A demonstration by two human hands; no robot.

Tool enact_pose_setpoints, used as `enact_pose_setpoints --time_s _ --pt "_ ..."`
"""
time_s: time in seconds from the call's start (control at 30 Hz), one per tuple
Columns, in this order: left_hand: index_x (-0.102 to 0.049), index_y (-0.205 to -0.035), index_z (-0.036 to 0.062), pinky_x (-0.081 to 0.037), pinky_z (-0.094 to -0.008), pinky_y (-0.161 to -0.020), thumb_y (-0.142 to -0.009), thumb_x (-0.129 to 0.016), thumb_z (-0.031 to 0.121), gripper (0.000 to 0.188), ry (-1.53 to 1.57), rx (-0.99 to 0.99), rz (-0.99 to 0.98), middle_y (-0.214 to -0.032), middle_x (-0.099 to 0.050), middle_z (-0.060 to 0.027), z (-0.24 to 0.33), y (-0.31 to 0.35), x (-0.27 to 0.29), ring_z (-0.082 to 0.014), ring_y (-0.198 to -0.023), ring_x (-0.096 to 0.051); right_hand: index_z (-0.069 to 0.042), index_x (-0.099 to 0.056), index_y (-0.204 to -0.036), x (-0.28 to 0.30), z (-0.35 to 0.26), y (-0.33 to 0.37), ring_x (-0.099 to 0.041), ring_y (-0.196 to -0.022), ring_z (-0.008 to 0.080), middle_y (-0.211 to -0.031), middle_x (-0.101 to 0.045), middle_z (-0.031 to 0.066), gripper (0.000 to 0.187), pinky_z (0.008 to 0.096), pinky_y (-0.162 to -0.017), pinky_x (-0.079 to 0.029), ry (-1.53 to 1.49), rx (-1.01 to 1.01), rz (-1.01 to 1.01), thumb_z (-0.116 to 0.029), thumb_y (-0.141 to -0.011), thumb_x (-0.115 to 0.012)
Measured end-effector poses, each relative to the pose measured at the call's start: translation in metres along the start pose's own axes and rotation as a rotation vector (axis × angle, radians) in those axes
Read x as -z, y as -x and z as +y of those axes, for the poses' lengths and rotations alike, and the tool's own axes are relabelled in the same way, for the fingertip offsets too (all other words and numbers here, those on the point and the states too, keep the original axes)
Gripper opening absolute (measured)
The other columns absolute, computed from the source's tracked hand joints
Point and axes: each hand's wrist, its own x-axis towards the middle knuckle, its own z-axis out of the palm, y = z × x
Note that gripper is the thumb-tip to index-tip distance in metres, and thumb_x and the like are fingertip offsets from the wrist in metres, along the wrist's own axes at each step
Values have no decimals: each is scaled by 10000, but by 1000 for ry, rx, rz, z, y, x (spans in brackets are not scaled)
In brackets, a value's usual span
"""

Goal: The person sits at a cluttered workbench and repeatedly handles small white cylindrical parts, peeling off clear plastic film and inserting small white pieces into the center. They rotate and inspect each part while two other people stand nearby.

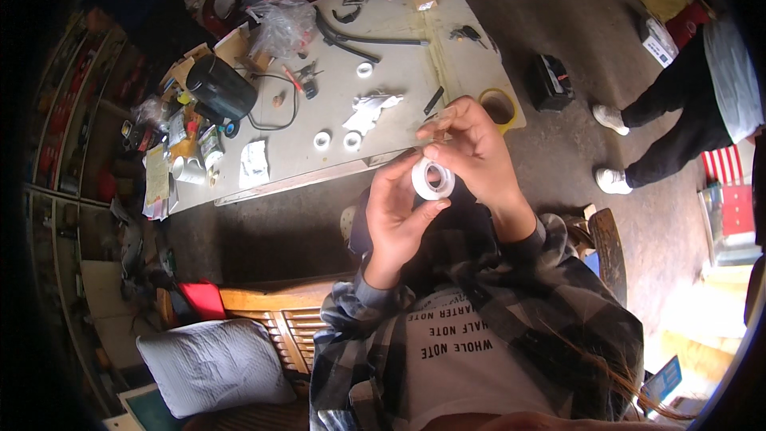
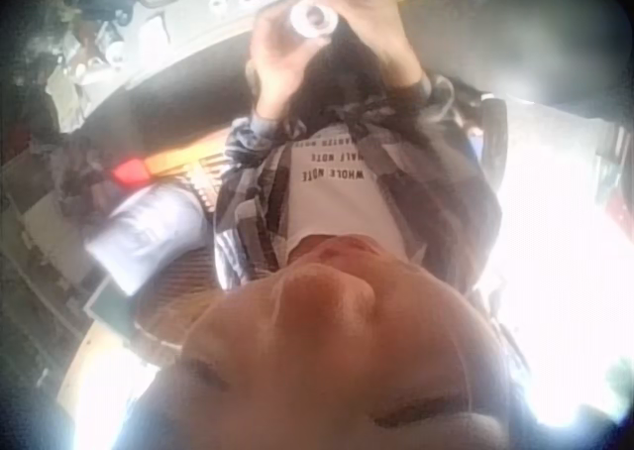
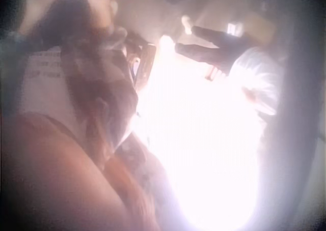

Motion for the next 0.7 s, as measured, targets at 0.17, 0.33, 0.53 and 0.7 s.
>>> enact_pose_setpoints --time_s 0.17,0.33,0.53,0.7 --pt "-406 -1254 -16 -384 -350 -984 -740 -693 -65 591 95 95 0 -1246 -493 -123 3 -1 1 -212 -1163 -474 -54 -441 -995 -6 -5 0 -556 -957 131 -975 -584 66 297 265 -822 -407 103 190 75 60 -781 -614" --pt "-407 -1255 -19 -397 -328 -961 -763 -704 3 575 242 150 35 -1203 -526 -116 5 -9 0 -196 -1109 -507 -57 -429 -1033 -4 -24 2 -553 -965 137 -977 -584 75 322 278 -869 -412 -215 224 146 87 -790 -585" --pt "-394 -1264 -18 -402 -337 -961 -763 -684 -42 580 201 111 -34 -1227 -509 -127 6 -3 0 -198 -1119 -502 -63 -406 -1008 -7 -16 -3 -522 -931 109 -983 -588 81 310 262 -795 -416 -54 32 -54 77 -794 -581" --pt "-388 -1274 -6 -400 -343 -962 -765 -670 -63 585 237 80 -86 -1246 -493 -125 4 0 1 -202 -1139 -491 -67 -434 -986 -7 -13 -3 -528 -935 119 -962 -581 70 259 272 -844 -413 -119 56 -25 59 -810 -574"
